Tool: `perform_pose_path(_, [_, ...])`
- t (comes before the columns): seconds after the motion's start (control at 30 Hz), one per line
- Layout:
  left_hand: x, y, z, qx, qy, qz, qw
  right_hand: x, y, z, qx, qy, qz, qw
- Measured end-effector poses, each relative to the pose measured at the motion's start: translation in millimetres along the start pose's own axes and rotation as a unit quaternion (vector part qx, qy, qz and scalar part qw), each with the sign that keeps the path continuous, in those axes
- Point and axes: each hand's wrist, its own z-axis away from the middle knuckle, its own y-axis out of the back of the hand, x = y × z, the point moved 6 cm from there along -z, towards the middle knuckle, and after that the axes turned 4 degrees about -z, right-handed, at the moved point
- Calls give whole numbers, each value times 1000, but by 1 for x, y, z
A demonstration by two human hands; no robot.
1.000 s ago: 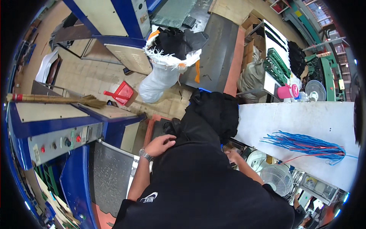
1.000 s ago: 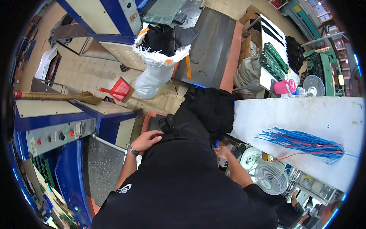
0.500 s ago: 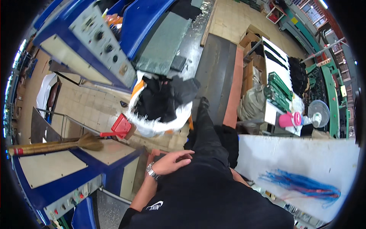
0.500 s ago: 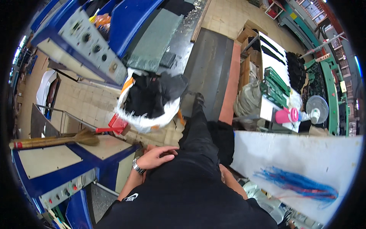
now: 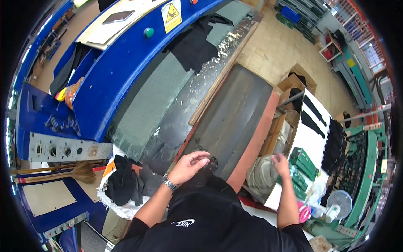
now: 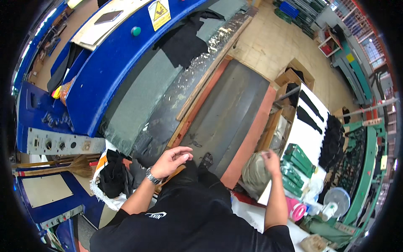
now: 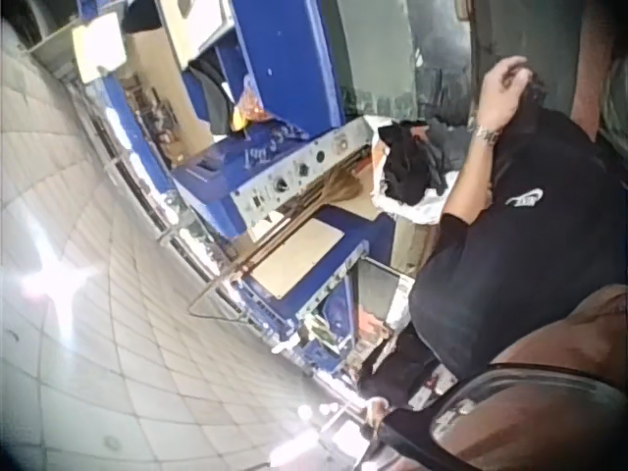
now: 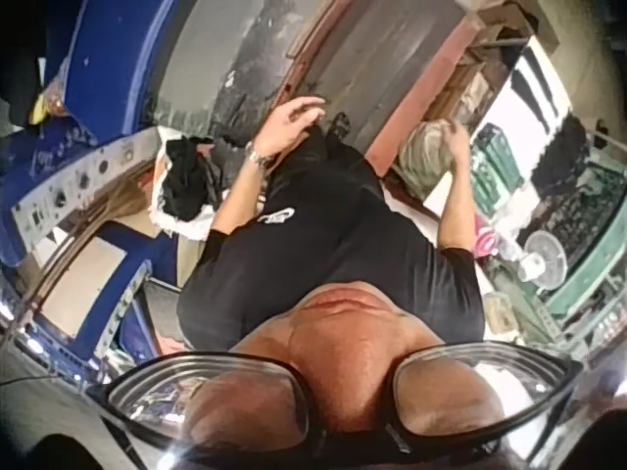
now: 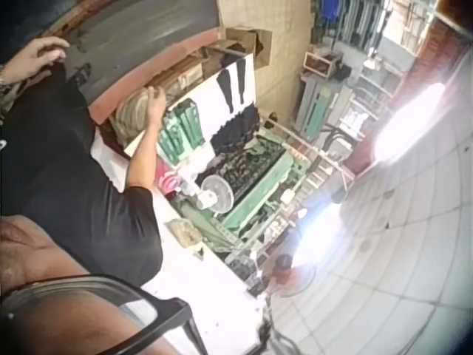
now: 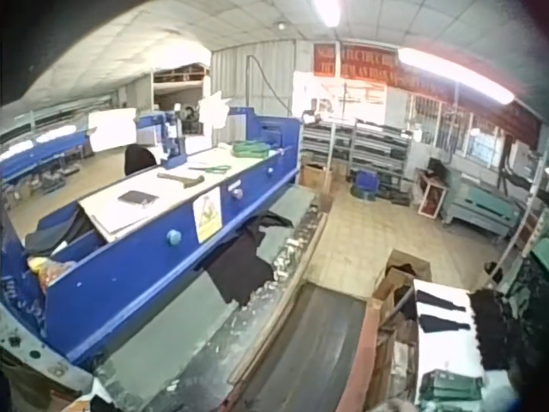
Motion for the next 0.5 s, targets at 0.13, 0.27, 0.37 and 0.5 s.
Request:
perform_pose_path(0.13, [9, 30, -68, 85, -8, -54, 995, -94, 59, -99, 29, 42, 10, 999])
perform_pose_path(0.27, [40, 70, -145, 198, -37, -118, 972, -173, 32, -160, -55, 139, -69, 986])
perform_pose_path(0.37, [78, 106, -192, 293, -38, -169, 940, -224, -1, -196, -199, 199, 14, 959])
perform_pose_path(0.5, [99, 167, -271, 402, -38, -223, 887, -254, -22, -257, -220, 173, 55, 959])
